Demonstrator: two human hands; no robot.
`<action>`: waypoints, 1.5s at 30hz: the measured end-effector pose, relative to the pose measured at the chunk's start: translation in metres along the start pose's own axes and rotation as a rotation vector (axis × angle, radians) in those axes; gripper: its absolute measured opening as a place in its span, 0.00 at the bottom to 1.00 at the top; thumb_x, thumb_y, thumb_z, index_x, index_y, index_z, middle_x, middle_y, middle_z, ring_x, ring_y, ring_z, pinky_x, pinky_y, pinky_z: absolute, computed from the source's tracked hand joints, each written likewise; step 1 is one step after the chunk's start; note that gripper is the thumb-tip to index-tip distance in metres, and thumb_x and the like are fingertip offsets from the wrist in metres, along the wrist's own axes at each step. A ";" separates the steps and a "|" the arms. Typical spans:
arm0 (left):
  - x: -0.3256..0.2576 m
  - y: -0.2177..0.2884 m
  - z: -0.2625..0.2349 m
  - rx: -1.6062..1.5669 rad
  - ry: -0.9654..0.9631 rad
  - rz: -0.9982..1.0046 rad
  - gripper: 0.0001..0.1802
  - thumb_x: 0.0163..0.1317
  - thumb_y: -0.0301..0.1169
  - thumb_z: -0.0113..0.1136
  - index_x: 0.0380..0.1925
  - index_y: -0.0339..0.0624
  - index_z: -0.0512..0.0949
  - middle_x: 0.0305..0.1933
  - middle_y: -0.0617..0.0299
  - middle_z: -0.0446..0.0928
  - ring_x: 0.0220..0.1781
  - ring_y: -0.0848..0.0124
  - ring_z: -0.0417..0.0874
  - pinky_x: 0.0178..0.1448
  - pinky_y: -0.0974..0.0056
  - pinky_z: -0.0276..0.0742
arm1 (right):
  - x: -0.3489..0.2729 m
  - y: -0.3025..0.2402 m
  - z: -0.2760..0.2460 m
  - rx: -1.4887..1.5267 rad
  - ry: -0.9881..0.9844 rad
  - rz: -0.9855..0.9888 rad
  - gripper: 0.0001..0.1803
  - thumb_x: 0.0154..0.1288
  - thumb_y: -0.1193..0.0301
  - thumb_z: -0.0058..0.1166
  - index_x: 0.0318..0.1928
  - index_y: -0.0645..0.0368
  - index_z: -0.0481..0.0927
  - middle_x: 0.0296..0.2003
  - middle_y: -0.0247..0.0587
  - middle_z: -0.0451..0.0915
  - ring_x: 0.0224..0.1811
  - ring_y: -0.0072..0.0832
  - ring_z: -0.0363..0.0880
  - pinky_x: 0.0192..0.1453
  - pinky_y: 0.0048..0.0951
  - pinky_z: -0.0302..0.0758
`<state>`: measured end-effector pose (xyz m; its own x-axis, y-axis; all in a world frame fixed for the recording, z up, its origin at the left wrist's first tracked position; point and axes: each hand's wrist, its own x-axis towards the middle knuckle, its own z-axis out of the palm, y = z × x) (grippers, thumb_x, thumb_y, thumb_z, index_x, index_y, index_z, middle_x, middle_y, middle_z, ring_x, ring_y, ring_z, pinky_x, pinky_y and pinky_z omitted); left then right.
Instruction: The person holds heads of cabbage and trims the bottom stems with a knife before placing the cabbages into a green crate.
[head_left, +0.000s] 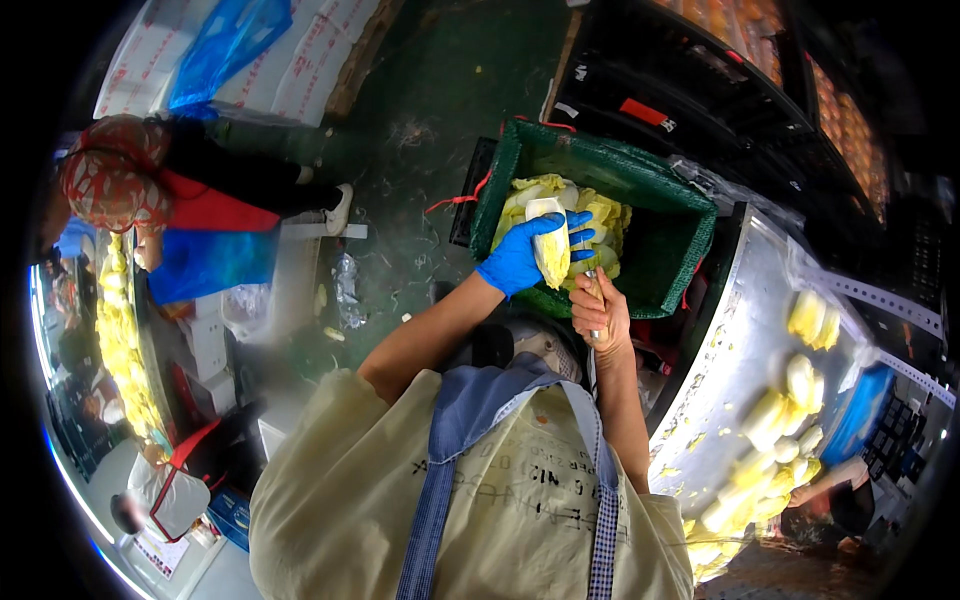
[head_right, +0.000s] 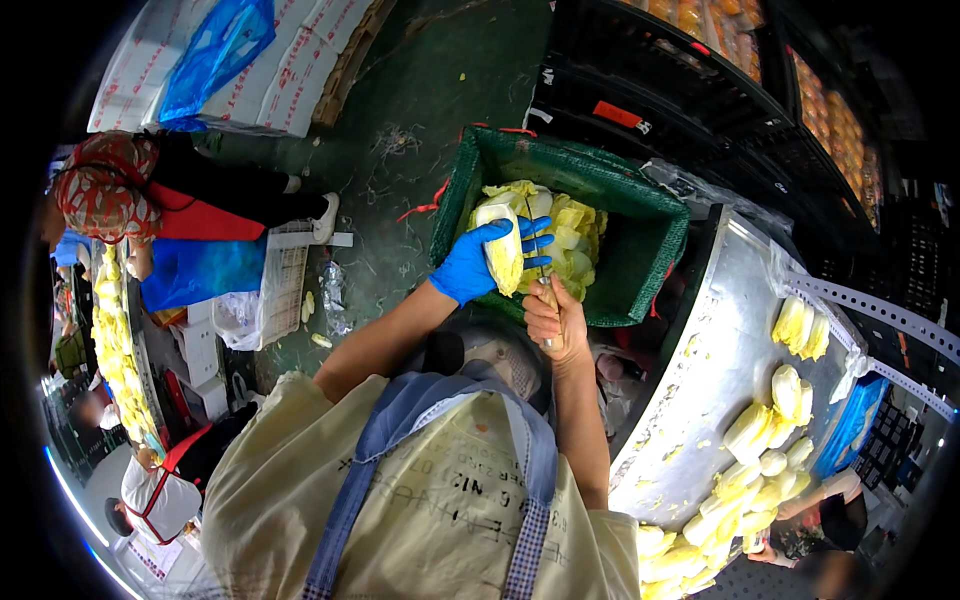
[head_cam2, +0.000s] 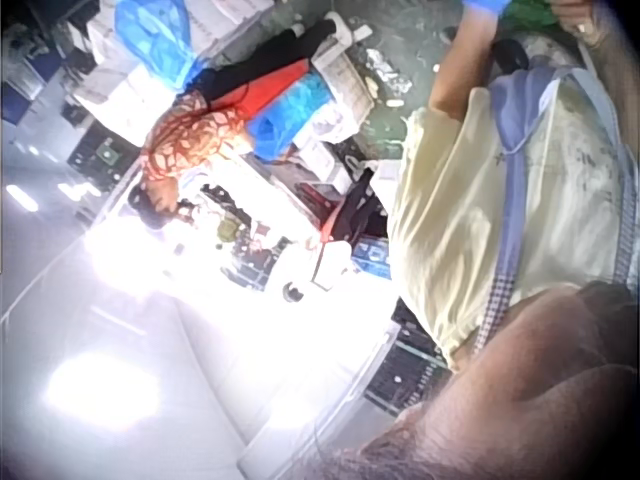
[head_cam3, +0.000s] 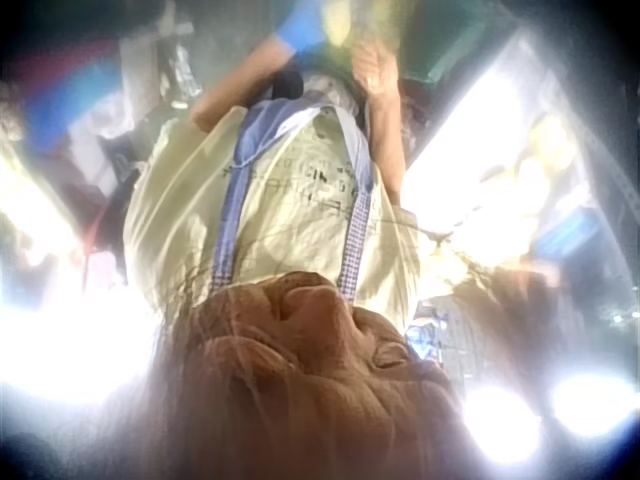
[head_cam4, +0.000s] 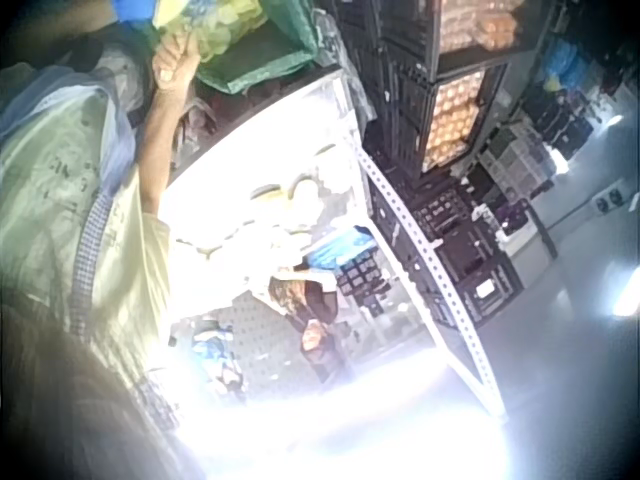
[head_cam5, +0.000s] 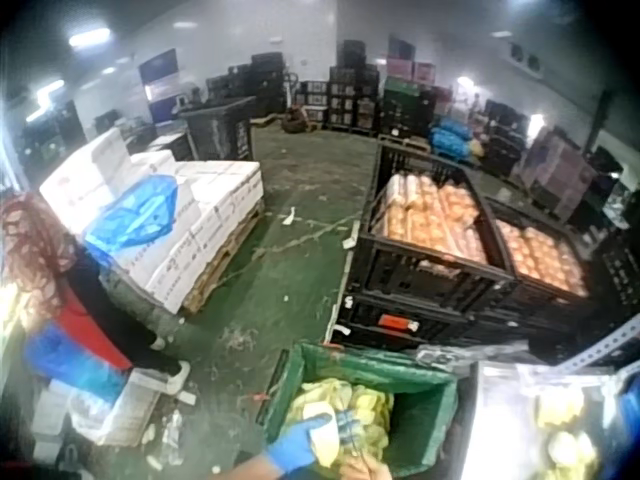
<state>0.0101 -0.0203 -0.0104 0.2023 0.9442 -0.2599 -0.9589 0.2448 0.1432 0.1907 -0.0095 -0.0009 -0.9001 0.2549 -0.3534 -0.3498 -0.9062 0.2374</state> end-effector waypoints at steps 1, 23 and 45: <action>0.000 0.001 0.002 -0.004 -0.037 0.006 0.26 0.57 0.35 0.51 0.53 0.31 0.65 0.61 0.47 0.63 0.62 0.54 0.64 0.65 0.48 0.59 | 0.000 0.001 0.001 0.042 -0.030 0.013 0.20 0.70 0.54 0.31 0.34 0.58 0.66 0.17 0.29 0.58 0.12 0.15 0.54 0.12 0.15 0.54; -0.003 -0.018 -0.010 1.313 0.284 0.281 0.24 0.66 0.45 0.41 0.56 0.43 0.67 0.53 0.57 0.71 0.52 0.69 0.72 0.58 0.67 0.65 | 0.030 0.002 -0.012 -1.369 0.791 -0.801 0.16 0.52 0.72 0.63 0.36 0.62 0.69 0.26 0.31 0.71 0.25 0.18 0.67 0.28 0.20 0.66; 0.020 -0.024 0.034 1.134 -0.003 -0.181 0.21 0.54 0.35 0.62 0.46 0.38 0.73 0.41 0.62 0.77 0.44 0.74 0.75 0.50 0.68 0.70 | -0.018 0.009 -0.011 -1.044 0.591 -0.951 0.19 0.48 0.74 0.66 0.37 0.59 0.67 0.28 0.27 0.69 0.24 0.13 0.65 0.28 0.16 0.66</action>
<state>0.0439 -0.0001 0.0139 0.3209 0.8752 -0.3619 -0.1850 0.4327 0.8824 0.2063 -0.0255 -0.0026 -0.1381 0.9226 -0.3601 -0.1586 -0.3795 -0.9115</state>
